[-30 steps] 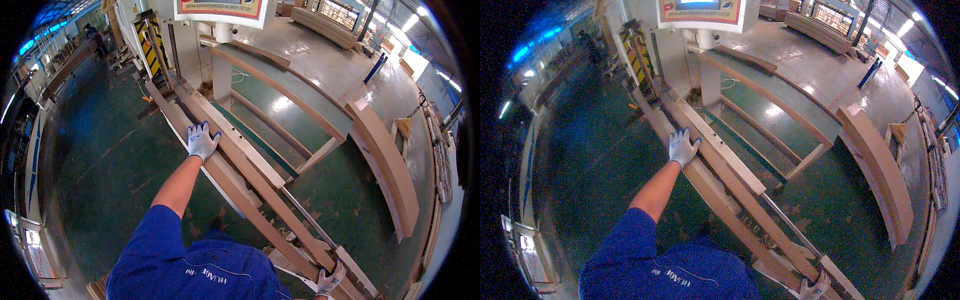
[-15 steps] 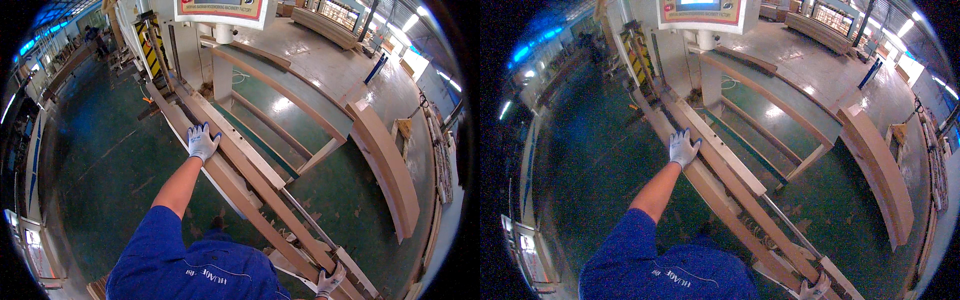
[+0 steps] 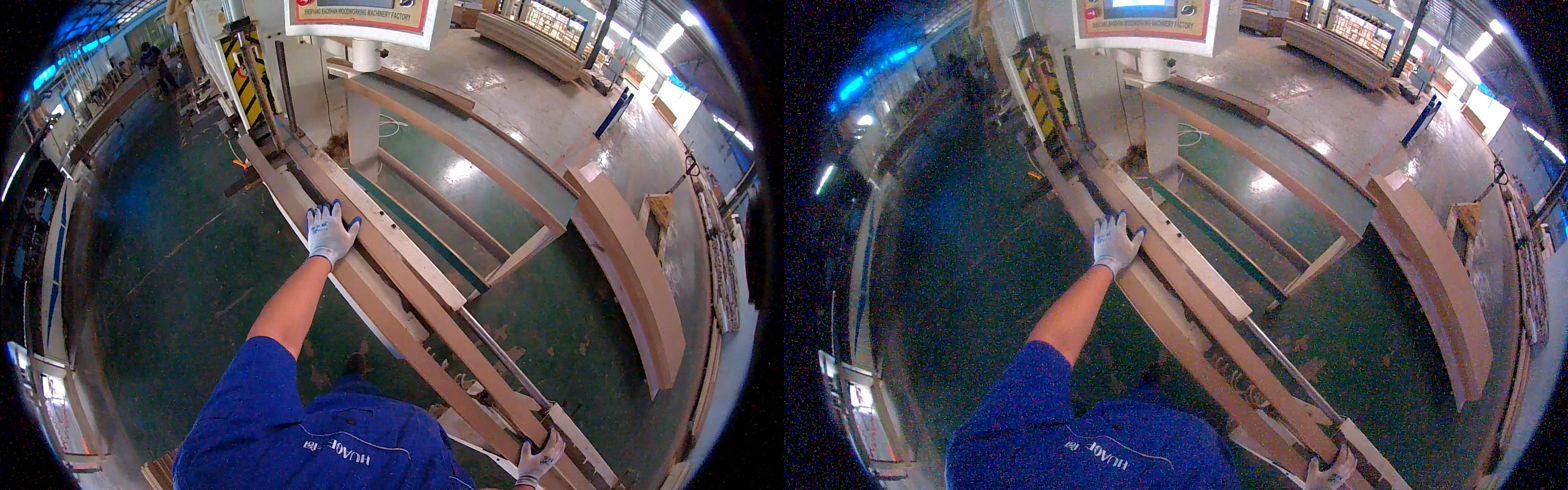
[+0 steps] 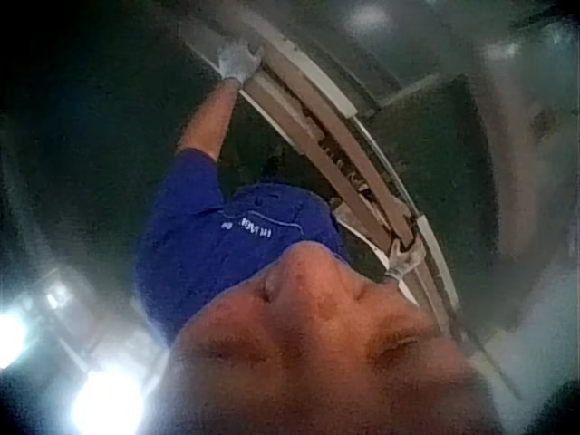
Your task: The person positions a long wooden plank on a woodworking machine, aligns it with the guide, and feeds it through the machine to process the surface. The person repeats this action with multiple planks, handling each one individually.
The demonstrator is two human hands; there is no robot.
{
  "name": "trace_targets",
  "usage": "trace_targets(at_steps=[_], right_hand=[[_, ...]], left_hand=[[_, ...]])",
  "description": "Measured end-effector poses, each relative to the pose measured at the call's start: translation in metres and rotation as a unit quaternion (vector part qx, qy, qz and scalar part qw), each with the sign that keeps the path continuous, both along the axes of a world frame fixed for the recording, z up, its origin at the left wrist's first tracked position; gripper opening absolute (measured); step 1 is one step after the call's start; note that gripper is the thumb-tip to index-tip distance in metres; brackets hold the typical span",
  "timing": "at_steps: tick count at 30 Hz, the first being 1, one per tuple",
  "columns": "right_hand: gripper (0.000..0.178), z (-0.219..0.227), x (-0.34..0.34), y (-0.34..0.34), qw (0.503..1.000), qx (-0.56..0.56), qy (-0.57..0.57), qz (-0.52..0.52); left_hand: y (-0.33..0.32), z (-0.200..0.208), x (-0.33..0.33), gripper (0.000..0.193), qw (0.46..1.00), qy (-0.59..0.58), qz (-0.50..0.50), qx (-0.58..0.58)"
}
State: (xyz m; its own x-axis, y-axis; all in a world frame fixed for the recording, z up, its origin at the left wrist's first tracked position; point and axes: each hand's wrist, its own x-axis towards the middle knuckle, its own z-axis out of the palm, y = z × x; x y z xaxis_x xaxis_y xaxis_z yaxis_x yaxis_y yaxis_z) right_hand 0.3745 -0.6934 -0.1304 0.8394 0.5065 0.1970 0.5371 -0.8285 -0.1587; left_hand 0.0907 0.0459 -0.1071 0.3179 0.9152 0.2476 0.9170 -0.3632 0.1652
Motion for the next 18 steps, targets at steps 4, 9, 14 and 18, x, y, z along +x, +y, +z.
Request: trace_targets(at_steps=[4, 9, 14, 18], right_hand=[[0.082, -0.013, 0.006, -0.007, 0.999, 0.019, -0.016, 0.022], [0.083, 0.013, -0.009, 0.011, 0.998, -0.018, 0.047, -0.047], [0.082, 0.011, -0.009, 0.011, 0.996, -0.03, 0.052, -0.063], [0.081, 0.014, -0.009, 0.016, 0.995, -0.034, 0.068, -0.072]], left_hand=[[-0.002, 0.005, -0.002, 0.081, 1.0, -0.005, 0.0, -0.001], [0.0, 0.0, 0.0, 0.081, 1.0, -0.01, -0.004, 0.014], [-0.002, 0.006, -0.001, 0.082, 1.0, -0.006, 0.001, -0.015], [-0.002, 0.006, -0.004, 0.083, 1.0, -0.001, 0.006, -0.017]])
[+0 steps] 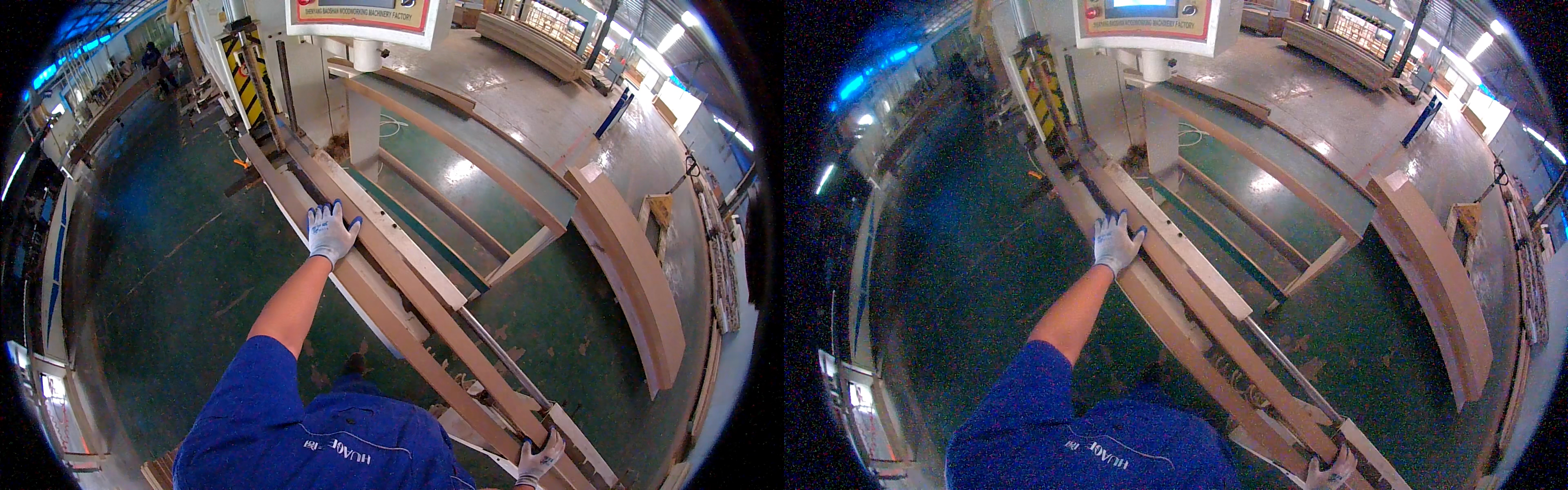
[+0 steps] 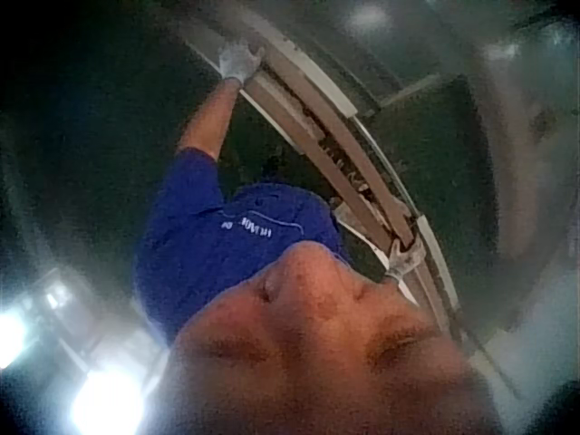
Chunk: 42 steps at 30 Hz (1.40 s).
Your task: The person positions a long wooden plank on a woodworking machine, aligns it with the guide, and feeds it through the machine to process the surface. The person repeats this action with multiple planks, handling each one individually.
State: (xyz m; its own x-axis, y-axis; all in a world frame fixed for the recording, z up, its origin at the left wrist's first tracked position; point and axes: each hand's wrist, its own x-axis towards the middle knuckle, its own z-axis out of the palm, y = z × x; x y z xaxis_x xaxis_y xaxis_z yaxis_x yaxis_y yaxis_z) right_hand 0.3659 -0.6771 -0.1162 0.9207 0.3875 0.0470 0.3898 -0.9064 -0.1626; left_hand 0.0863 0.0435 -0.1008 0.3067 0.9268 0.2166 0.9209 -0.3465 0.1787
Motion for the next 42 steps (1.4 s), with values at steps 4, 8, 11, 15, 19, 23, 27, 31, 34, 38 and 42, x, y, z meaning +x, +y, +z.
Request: trace_targets(at_steps=[4, 8, 11, 15, 19, 23, 27, 31, 34, 38, 42], right_hand=[[0.081, -0.03, 0.01, -0.035, 0.994, 0.034, -0.074, 0.072], [0.083, -0.04, 0.022, -0.038, 0.991, 0.05, -0.065, 0.102], [0.083, -0.037, 0.021, -0.036, 0.991, 0.046, -0.066, 0.105], [0.083, -0.022, 0.01, -0.019, 0.994, 0.036, -0.063, 0.078], [0.082, -0.011, 0.006, -0.013, 0.997, 0.026, -0.042, 0.063], [0.082, -0.01, 0.005, -0.012, 0.997, 0.027, -0.045, 0.065], [0.083, -0.011, 0.007, -0.012, 0.996, 0.026, -0.053, 0.074], [0.083, -0.008, 0.004, -0.01, 0.997, 0.021, -0.05, 0.06], [0.082, -0.001, 0.004, -0.004, 0.999, 0.011, -0.019, 0.04], [0.081, -0.003, 0.004, -0.006, 0.998, 0.006, -0.031, 0.046], [0.082, 0.0, 0.001, -0.004, 0.998, 0.006, -0.037, 0.051]], left_hand=[[0.0, 0.002, 0.013, 0.083, 1.0, -0.003, -0.014, -0.005], [0.0, 0.001, 0.003, 0.084, 1.0, 0.006, -0.001, -0.009], [0.0, 0.002, 0.004, 0.084, 1.0, 0.007, -0.003, -0.014], [0.003, -0.003, 0.003, 0.084, 1.0, 0.005, -0.003, -0.009], [0.002, -0.002, 0.004, 0.084, 1.0, -0.001, -0.005, -0.011], [0.002, -0.001, 0.004, 0.083, 1.0, -0.005, -0.004, -0.007], [0.0, 0.001, 0.004, 0.082, 1.0, -0.004, -0.004, -0.004], [0.001, -0.002, 0.004, 0.082, 1.0, -0.002, -0.006, 0.0], [0.002, -0.003, 0.002, 0.082, 1.0, -0.005, -0.004, 0.0], [0.001, -0.002, 0.005, 0.081, 1.0, -0.011, -0.005, 0.0], [0.001, -0.002, 0.005, 0.081, 1.0, -0.009, -0.003, -0.004]])
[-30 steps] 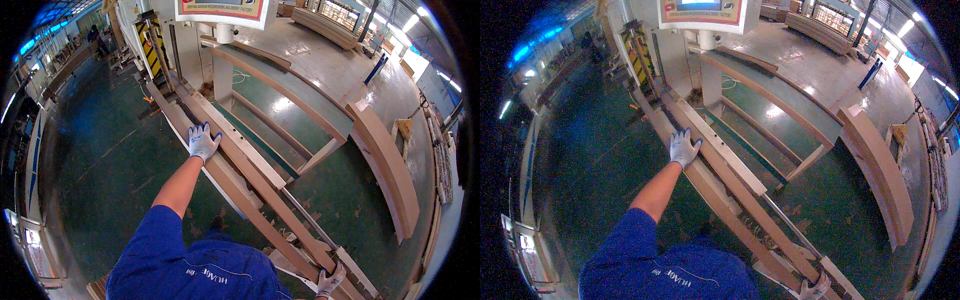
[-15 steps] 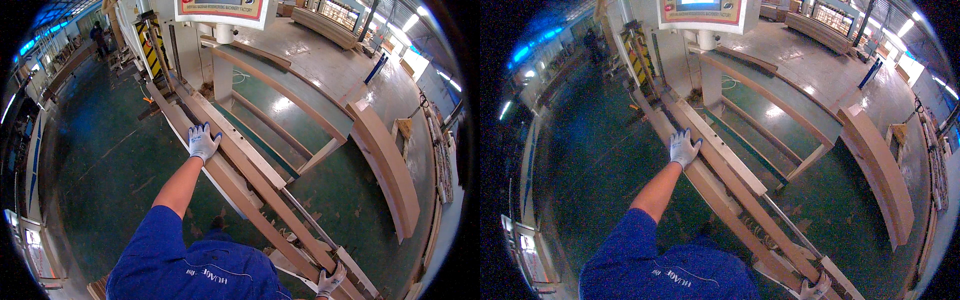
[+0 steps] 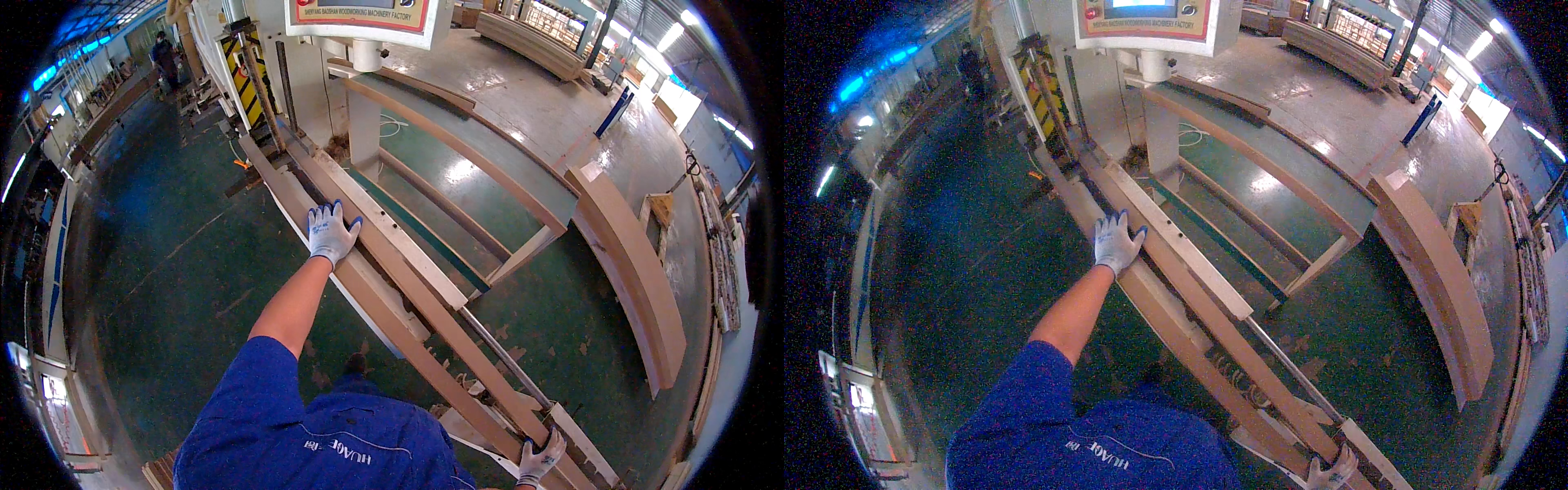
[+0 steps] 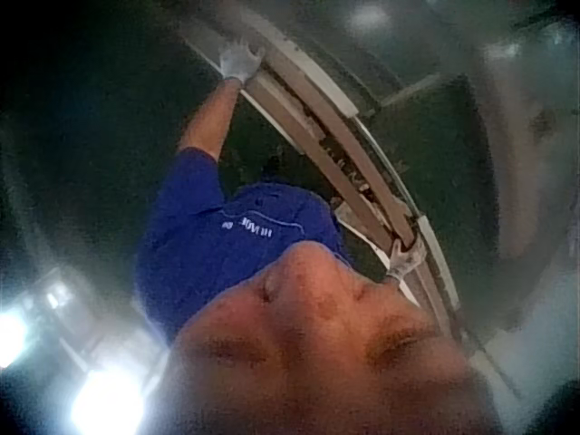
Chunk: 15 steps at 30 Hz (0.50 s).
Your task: The person positions a long wooden plank on a woodworking machine, aligns it with the guide, and feeds it through the machine to process the surface. The person repeats this action with multiple planks, handling each one individually.
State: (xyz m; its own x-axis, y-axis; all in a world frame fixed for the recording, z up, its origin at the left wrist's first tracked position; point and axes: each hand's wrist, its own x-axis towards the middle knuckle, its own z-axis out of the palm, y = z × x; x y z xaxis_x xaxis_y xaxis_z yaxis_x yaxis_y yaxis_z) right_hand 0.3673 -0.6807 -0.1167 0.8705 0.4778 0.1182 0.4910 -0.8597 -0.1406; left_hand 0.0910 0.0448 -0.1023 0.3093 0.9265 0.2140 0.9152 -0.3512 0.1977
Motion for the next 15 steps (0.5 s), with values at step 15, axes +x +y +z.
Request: trace_targets(at_steps=[15], right_hand=[[0.085, -0.012, 0.004, -0.01, 1.0, 0.02, -0.013, 0.012]], left_hand=[[0.0, 0.0, 0.0, 0.082, 1.0, 0.002, -0.001, 0.005]])
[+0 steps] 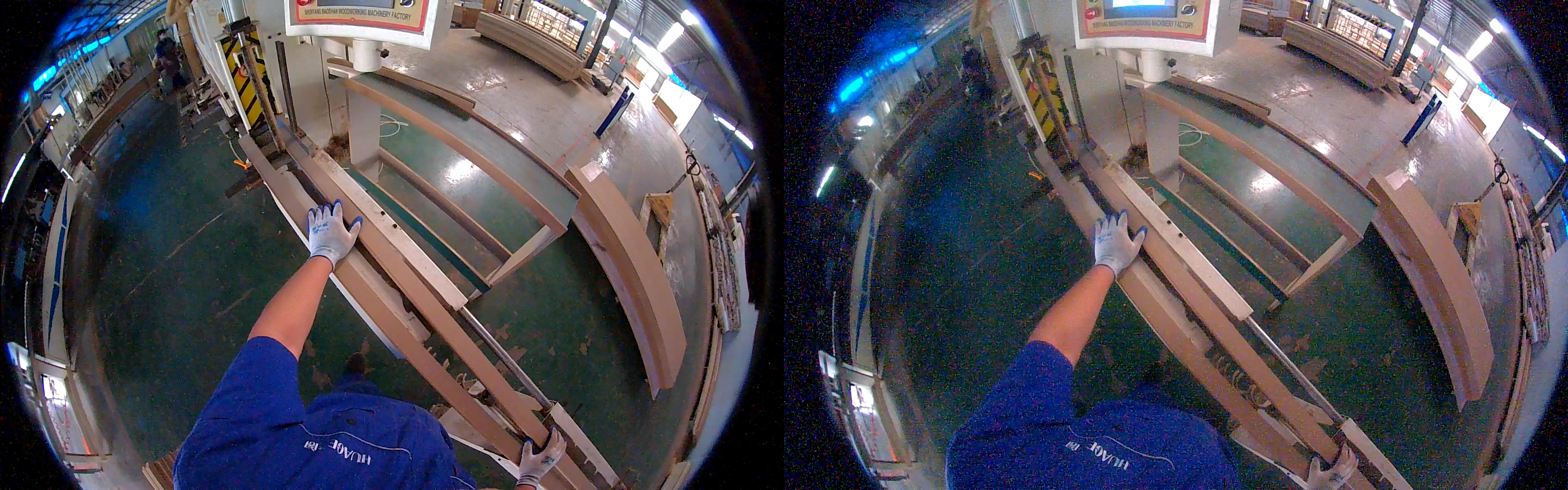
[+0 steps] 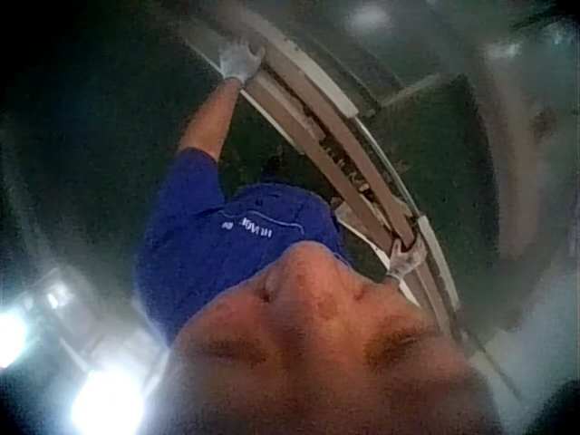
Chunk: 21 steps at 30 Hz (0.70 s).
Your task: The person positions a long wooden plank on a woodworking machine, aligns it with the guide, and feeds it through the machine to process the surface. The person repeats this action with multiple planks, handling each one individually.
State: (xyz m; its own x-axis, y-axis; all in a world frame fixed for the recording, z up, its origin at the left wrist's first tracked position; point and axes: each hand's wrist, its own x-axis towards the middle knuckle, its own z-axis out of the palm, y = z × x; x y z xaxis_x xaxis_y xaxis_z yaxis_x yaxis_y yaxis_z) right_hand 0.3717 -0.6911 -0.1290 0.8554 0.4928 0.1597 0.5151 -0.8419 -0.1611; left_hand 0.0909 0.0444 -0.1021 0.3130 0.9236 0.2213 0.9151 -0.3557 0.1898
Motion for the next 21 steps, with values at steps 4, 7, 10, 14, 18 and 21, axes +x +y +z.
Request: trace_targets(at_steps=[4, 7, 10, 14, 18, 21], right_hand=[[0.083, -0.001, 0.001, 0.0, 1.0, -0.004, 0.007, -0.011], [0.082, 0.002, -0.002, 0.002, 1.0, -0.019, 0.002, -0.021], [0.083, 0.001, -0.001, 0.002, 1.0, -0.017, 0.007, -0.019], [0.084, 0.002, 0.001, 0.004, 1.0, -0.007, 0.012, -0.01], [0.086, -0.01, 0.014, -0.017, 1.0, -0.011, -0.014, 0.01], [0.086, -0.011, 0.026, -0.026, 0.998, -0.017, -0.028, 0.05]], left_hand=[[-0.001, 0.002, -0.001, 0.082, 1.0, 0.004, 0.0, -0.006], [0.0, 0.001, 0.0, 0.083, 1.0, 0.003, -0.005, -0.007], [-0.001, 0.003, 0.0, 0.083, 1.0, 0.008, -0.002, -0.015], [-0.001, 0.002, -0.004, 0.083, 1.0, 0.006, 0.003, -0.008], [-0.001, 0.004, 0.003, 0.082, 1.0, 0.01, -0.005, -0.013], [0.001, -0.005, -0.001, 0.078, 1.0, -0.002, -0.005, 0.019]])
